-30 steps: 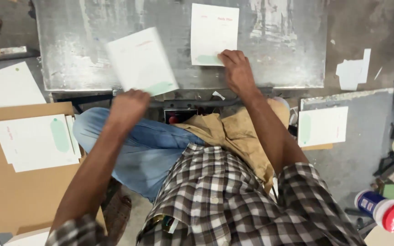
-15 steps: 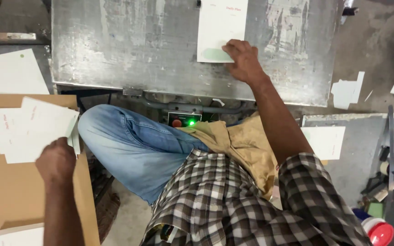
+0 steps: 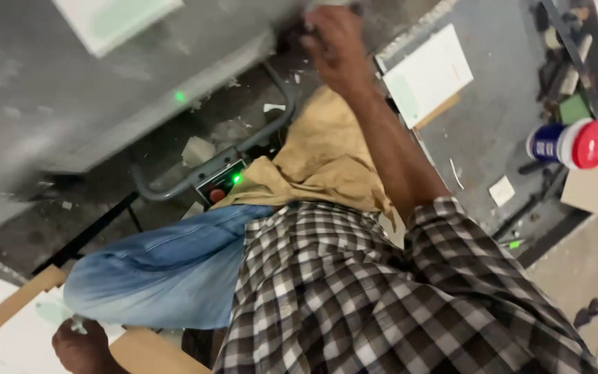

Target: Sorting and arranging printed paper sheets at an industrial workstation.

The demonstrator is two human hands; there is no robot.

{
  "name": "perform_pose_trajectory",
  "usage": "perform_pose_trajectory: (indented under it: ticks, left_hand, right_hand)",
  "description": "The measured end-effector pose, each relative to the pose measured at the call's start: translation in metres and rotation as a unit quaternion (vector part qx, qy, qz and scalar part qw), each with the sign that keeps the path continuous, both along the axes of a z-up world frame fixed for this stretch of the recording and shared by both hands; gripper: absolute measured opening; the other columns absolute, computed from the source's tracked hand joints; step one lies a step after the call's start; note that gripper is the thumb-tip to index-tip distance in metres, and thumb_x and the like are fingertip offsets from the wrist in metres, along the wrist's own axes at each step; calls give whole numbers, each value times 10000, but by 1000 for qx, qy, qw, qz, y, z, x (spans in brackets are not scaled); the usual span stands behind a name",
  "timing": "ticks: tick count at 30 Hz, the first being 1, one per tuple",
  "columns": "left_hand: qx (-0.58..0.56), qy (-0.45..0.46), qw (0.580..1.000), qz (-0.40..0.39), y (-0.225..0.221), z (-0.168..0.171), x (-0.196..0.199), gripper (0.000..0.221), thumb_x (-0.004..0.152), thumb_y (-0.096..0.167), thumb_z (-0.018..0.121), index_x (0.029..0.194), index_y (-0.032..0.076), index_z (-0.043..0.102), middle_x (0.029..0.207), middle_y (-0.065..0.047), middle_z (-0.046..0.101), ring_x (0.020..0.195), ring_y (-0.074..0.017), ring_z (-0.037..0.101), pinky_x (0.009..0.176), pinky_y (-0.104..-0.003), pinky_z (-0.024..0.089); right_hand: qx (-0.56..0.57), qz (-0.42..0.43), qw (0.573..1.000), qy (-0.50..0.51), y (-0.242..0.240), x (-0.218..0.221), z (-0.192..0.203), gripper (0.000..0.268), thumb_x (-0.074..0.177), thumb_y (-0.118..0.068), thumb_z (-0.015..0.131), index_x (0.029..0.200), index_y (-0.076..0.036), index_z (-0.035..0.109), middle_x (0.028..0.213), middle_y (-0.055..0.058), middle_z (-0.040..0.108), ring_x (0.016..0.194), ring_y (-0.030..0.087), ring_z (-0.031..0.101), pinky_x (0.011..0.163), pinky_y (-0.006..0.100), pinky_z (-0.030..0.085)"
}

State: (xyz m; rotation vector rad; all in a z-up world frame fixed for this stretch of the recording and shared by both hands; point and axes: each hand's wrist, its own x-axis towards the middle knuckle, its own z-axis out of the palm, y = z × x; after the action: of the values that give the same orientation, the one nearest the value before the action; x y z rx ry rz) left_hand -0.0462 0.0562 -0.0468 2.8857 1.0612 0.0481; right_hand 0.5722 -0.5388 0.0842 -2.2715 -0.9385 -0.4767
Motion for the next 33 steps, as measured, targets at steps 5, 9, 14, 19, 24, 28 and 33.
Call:
perform_pose_trajectory:
  ticks: [5,9,14,19,24,28,33]
  left_hand:
    - [5,25,999,24,6,3,-6,323,925,197,758,1135,-39,689,1087,-238,695,968,-393,681,833,-506,572]
    - [-31,18,997,64,-1,20,2,360,905,166,765,1166,-66,681,1097,-256,704,963,-378,706,795,-490,577]
    - [-63,31,994,83,-4,33,15,369,895,152,785,1175,-77,710,1052,-258,720,949,-358,725,765,-470,585]
    - [-92,49,989,108,-4,37,7,333,902,115,764,1176,-66,713,1060,-240,733,917,-327,737,766,-453,595]
    - [-108,12,990,85,-3,32,-2,317,901,84,770,1165,-77,703,1037,-225,725,881,-309,731,727,-421,596]
    - [-191,-37,977,82,12,28,-14,342,988,86,744,1239,-111,620,934,-224,710,881,-282,720,723,-372,591]
    - [-261,-30,953,149,54,22,-5,443,975,86,718,1323,-132,551,953,-229,700,858,-270,708,688,-365,585]
  right_hand:
    - [-43,-186,979,75,-146,-52,-54,528,966,-135,836,1431,-85,591,1425,160,574,1323,382,559,1096,499,470]
    - [-224,-347,886,209,-173,-89,-45,844,786,-351,907,1453,-32,499,1421,169,505,1268,394,504,964,618,407]
    - [-339,-401,807,269,-209,-105,-87,934,707,-416,919,1457,-56,493,1436,114,496,1257,366,501,931,696,385]
    - [-235,-296,875,302,-262,-96,-90,756,779,-406,925,1403,-93,635,1415,108,572,1185,355,595,957,515,502]
    - [-149,-237,884,375,-280,-83,-82,778,744,-390,949,1383,-68,645,1384,115,583,1084,300,638,918,424,544]
    - [-118,-219,887,389,-283,-80,-83,787,710,-357,979,1367,-60,662,1369,109,588,1045,260,644,888,389,566]
    - [-125,-228,891,372,-279,-82,-82,698,745,-327,944,1332,-59,676,1328,121,607,1039,274,659,890,396,563]
